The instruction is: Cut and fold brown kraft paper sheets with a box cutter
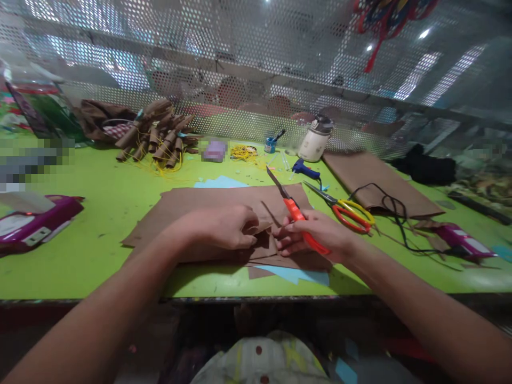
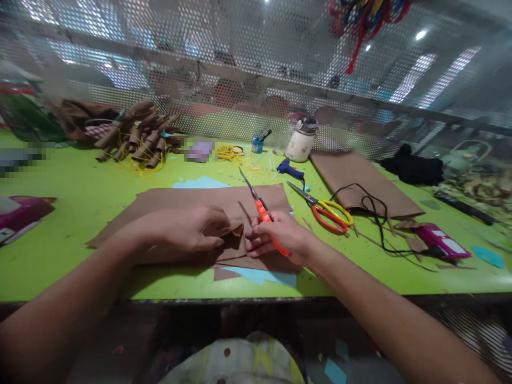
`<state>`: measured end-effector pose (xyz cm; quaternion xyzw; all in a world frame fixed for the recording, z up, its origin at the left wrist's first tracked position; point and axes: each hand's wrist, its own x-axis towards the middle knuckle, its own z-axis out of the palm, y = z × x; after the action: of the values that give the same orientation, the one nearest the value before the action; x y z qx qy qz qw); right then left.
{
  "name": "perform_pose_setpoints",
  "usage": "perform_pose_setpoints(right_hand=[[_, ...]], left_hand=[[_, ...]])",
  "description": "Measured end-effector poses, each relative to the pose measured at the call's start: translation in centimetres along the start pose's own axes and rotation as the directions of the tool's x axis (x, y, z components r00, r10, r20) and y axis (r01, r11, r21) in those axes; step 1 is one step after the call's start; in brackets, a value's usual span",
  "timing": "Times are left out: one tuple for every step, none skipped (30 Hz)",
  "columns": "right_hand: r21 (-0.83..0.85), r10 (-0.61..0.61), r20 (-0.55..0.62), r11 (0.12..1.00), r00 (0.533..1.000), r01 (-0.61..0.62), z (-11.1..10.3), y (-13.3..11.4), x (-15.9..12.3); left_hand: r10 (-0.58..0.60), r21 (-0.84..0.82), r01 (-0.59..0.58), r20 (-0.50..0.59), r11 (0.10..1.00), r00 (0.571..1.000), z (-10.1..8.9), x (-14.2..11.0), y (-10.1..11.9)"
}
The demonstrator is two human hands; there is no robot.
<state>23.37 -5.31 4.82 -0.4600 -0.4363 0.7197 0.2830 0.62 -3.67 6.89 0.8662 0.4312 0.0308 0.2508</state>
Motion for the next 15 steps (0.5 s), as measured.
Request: perform_pose_setpoints(right_hand=[[0.033,-0.013,-0.009,0.999,1.000,0.013,0.2,0.2,0.0],[0.065,-0.031,-0.030,0.997,0.999,0.033,0.4,0.4,0.1],[0.096,-0.052,-0.057,0.994,0.997,0.057,0.6,0.6,0.3],[0.128,-0.072,-0.085,0.988,0.994,0.083,0.7,0.8,0.4],[0.158,-0.092,-0.108,0.981,0.990,0.108,0.9,1.0,0.5],[0.188,-0.108,-0.123,0.974,0.987,0.130,1.1,1.1,0.7],[0.216,-0.121,-0.132,0.965,0.984,0.148,1.3,1.2,0.8],[0.240,-0.136,-0.140,0.957,0.981,0.166,1.4,1.2,0.9],[0.258,-0.156,-0.151,0.947,0.976,0.191,1.6,1.1,1.0],[0.270,-0.176,-0.165,0.938,0.971,0.216,1.7,1.0,1.0],[0.278,-0.195,-0.177,0.930,0.965,0.239,1.9,1.0,1.1],[0.284,-0.212,-0.184,0.923,0.960,0.258,2.0,0.9,1.2],[0.289,-0.225,-0.186,0.918,0.956,0.272,2.1,0.8,1.3],[0.293,-0.236,-0.182,0.914,0.955,0.282,2.1,0.8,1.4],[0.295,-0.245,-0.177,0.911,0.953,0.288,2.1,0.8,1.4]], left_hand=[[-0.004,-0.010,0.004,0.031,1.000,1.000,0.0,0.0,0.0],[-0.009,-0.016,0.010,0.054,1.000,0.999,-0.1,0.0,0.0],[-0.022,-0.021,0.023,0.053,1.000,0.998,-0.1,-0.1,0.0],[-0.035,-0.024,0.037,0.051,0.999,0.998,-0.1,-0.2,0.1],[-0.047,-0.028,0.048,0.046,0.998,0.998,-0.1,-0.3,0.3],[-0.055,-0.036,0.057,0.043,0.998,0.998,-0.2,-0.5,0.5],[-0.060,-0.046,0.062,0.042,0.997,0.997,-0.3,-0.6,0.7],[-0.060,-0.059,0.062,0.041,0.996,0.997,-0.3,-0.7,1.0],[-0.052,-0.072,0.054,0.037,0.996,0.998,-0.4,-0.8,1.3],[-0.037,-0.078,0.039,0.027,0.996,0.999,-0.4,-0.8,1.5],[-0.019,-0.069,0.020,0.014,0.997,1.000,-0.4,-0.8,1.7],[-0.001,-0.047,0.001,0.002,0.999,1.000,-0.3,-0.8,1.8],[0.012,-0.016,-0.012,-0.016,1.000,1.000,-0.1,-0.8,1.8],[0.018,0.021,-0.017,-0.040,1.000,0.999,0.1,-0.7,1.7],[0.015,0.055,-0.012,-0.060,0.998,0.998,0.4,-0.6,1.6]])
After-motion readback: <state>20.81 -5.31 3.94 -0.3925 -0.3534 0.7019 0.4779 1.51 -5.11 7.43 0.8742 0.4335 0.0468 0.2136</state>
